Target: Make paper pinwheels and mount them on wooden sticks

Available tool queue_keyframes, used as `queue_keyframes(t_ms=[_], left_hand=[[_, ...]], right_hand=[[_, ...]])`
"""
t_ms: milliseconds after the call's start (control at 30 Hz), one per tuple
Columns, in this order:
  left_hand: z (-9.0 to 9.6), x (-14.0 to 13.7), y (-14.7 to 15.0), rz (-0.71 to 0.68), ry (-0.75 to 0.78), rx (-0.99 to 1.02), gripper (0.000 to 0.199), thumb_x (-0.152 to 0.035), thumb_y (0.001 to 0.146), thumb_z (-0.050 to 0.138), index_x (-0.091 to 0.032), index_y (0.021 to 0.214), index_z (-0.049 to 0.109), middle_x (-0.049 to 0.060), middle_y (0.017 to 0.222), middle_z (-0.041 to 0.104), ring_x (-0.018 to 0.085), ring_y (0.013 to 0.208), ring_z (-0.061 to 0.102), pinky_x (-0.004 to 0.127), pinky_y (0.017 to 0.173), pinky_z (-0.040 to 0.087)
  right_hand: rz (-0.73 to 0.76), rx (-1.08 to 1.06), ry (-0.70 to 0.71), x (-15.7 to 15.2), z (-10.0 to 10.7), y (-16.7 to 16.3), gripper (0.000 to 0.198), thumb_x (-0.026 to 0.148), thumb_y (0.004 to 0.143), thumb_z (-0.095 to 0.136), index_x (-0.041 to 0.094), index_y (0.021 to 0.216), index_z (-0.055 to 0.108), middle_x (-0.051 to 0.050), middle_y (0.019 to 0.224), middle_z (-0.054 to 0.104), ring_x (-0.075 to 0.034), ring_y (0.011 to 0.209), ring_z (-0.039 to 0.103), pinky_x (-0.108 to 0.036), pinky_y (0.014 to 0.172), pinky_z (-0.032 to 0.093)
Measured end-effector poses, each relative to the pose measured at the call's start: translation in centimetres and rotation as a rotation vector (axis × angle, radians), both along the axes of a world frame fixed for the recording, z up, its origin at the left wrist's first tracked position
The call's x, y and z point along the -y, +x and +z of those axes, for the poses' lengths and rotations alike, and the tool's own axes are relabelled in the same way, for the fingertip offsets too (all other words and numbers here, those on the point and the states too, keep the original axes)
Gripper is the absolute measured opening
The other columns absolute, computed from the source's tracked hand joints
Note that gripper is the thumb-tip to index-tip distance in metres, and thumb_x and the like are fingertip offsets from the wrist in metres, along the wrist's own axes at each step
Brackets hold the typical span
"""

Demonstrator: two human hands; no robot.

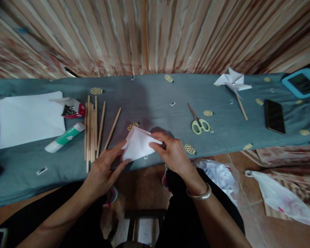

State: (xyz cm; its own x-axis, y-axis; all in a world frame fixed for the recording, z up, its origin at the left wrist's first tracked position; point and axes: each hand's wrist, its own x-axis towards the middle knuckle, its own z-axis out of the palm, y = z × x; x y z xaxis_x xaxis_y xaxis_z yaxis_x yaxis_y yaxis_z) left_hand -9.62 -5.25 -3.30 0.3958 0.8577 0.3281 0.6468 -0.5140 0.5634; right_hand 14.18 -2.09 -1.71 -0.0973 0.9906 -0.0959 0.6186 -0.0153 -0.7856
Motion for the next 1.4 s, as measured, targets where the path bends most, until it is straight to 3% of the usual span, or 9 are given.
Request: queue_keyframes(t_ms=[167, 267, 467, 667, 1400], left_hand=[[0.7, -0.2, -0.2, 0.017, 0.048, -0.033, 0.046, -0.024, 0.094, 0.054, -0.015, 0.137, 0.043, 0.017, 0.126, 0.059, 0.024, 0.11, 0.061, 0.039, 0.089, 0.055], [1.6, -0.1, 0.3, -0.028, 0.156, -0.147, 0.04, -0.018, 0.092, 0.056, -0.011, 0.131, 0.05, 0.02, 0.136, 0.055, 0.03, 0.119, 0.057, 0.047, 0.094, 0.053], [1.2, 0.6, 2.0, -0.175, 0.187, -0.23, 0.034, -0.015, 0.095, 0.048, -0.006, 0.127, 0.052, 0.017, 0.133, 0.061, 0.03, 0.131, 0.051, 0.048, 0.104, 0.049], [0.1, 0.9, 2.1, -0.171, 0.154, -0.252, 0.04, -0.017, 0.094, 0.05, -0.003, 0.132, 0.048, 0.02, 0.137, 0.057, 0.033, 0.134, 0.047, 0.052, 0.106, 0.047], [0.0, 0.8, 1.8, -0.175, 0.025, -0.251, 0.048, -0.02, 0.093, 0.052, -0.005, 0.137, 0.042, 0.022, 0.141, 0.053, 0.033, 0.138, 0.042, 0.052, 0.108, 0.045]], right_hand=[[-0.042, 0.064, 0.004, -1.0, -0.1, -0.7, 0.03, 0.035, 0.082, 0.067, 0.023, 0.11, 0.069, -0.005, 0.096, 0.077, -0.021, 0.084, 0.072, -0.035, 0.077, 0.055], [-0.057, 0.081, -0.001, -1.3, -0.1, -1.1, 0.032, 0.035, 0.082, 0.068, 0.021, 0.11, 0.069, -0.006, 0.096, 0.077, -0.021, 0.082, 0.072, -0.034, 0.076, 0.055], [-0.054, 0.106, 0.023, -1.6, 0.0, -1.5, 0.032, 0.032, 0.081, 0.068, 0.019, 0.11, 0.07, -0.006, 0.096, 0.077, -0.019, 0.082, 0.072, -0.031, 0.077, 0.056], [-0.037, 0.143, 0.021, -2.0, 0.2, -1.7, 0.03, 0.031, 0.081, 0.067, 0.02, 0.109, 0.07, -0.005, 0.095, 0.077, -0.02, 0.081, 0.072, -0.032, 0.075, 0.057], [-0.017, 0.23, 0.088, -2.2, 0.2, -2.1, 0.03, 0.034, 0.082, 0.063, 0.019, 0.108, 0.07, -0.006, 0.096, 0.077, -0.02, 0.08, 0.071, -0.032, 0.075, 0.055]])
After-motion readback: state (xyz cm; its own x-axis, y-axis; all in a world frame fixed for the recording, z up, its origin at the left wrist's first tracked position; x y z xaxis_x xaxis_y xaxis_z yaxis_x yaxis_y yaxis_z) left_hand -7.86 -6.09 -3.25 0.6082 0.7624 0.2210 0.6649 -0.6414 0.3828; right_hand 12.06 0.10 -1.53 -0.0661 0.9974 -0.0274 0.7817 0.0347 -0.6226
